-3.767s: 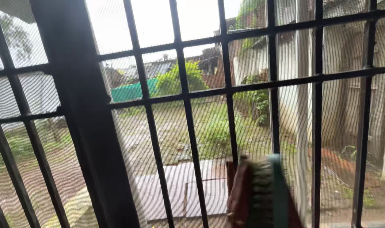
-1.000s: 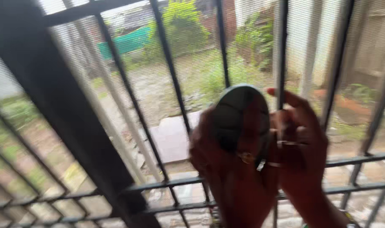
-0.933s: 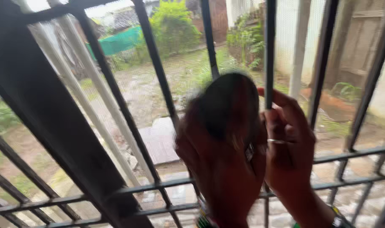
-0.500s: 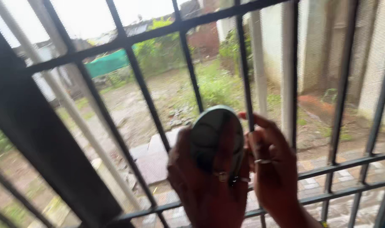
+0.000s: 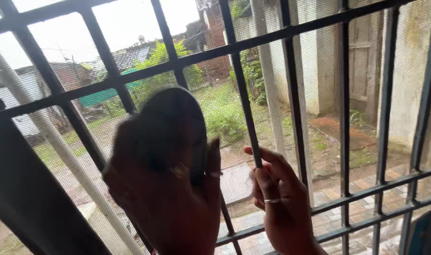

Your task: The person cleans a window grill using a brush, moving the brush vertically and horizontally along the metal bars and the screen behind them.

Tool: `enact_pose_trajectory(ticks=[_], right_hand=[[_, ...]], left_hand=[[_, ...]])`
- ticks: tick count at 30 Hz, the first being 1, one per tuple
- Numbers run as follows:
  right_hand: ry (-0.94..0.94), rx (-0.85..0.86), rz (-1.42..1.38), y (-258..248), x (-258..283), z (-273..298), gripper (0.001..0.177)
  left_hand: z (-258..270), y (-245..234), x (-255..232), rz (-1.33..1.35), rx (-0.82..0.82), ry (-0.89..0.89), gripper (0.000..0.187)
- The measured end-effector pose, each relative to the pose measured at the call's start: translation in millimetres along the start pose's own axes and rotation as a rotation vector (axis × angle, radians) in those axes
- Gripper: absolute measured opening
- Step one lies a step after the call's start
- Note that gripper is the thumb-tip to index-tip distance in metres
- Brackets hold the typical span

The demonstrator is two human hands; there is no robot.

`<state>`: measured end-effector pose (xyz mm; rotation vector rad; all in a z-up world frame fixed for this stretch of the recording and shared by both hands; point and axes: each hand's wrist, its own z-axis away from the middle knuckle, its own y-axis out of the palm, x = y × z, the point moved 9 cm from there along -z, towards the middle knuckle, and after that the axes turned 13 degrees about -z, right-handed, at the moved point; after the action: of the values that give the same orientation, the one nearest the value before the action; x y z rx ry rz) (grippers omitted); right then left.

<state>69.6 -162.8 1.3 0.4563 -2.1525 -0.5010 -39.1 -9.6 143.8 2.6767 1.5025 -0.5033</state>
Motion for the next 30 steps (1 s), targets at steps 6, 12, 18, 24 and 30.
enact_pose_trajectory(ticks=[6,12,18,24,30], right_hand=[[0.047,-0.019,0.050,7.6,8.8,3.2,0.043],[0.085,-0.029,0.041,6.3,5.8,0.7,0.046],[0.154,-0.121,0.090,-2.1,-1.2,-2.5,0.049],[0.167,-0.185,0.058,-1.8,-4.7,-3.1,0.050],[0.146,-0.105,0.061,-6.2,-9.2,-5.8,0.053]], left_hand=[[4.1,26.6,-5.9,-0.129,0.248,-0.187,0.029],[-7.9,-11.6,-43.2,-0.252,-0.107,0.260,0.033],[-29.3,-16.2,-20.8,-0.395,-0.111,0.228,0.032],[-17.8,28.5,12.5,-0.291,0.324,-0.148,0.036],[-1.7,29.2,11.2,-0.127,0.099,-0.016,0.027]])
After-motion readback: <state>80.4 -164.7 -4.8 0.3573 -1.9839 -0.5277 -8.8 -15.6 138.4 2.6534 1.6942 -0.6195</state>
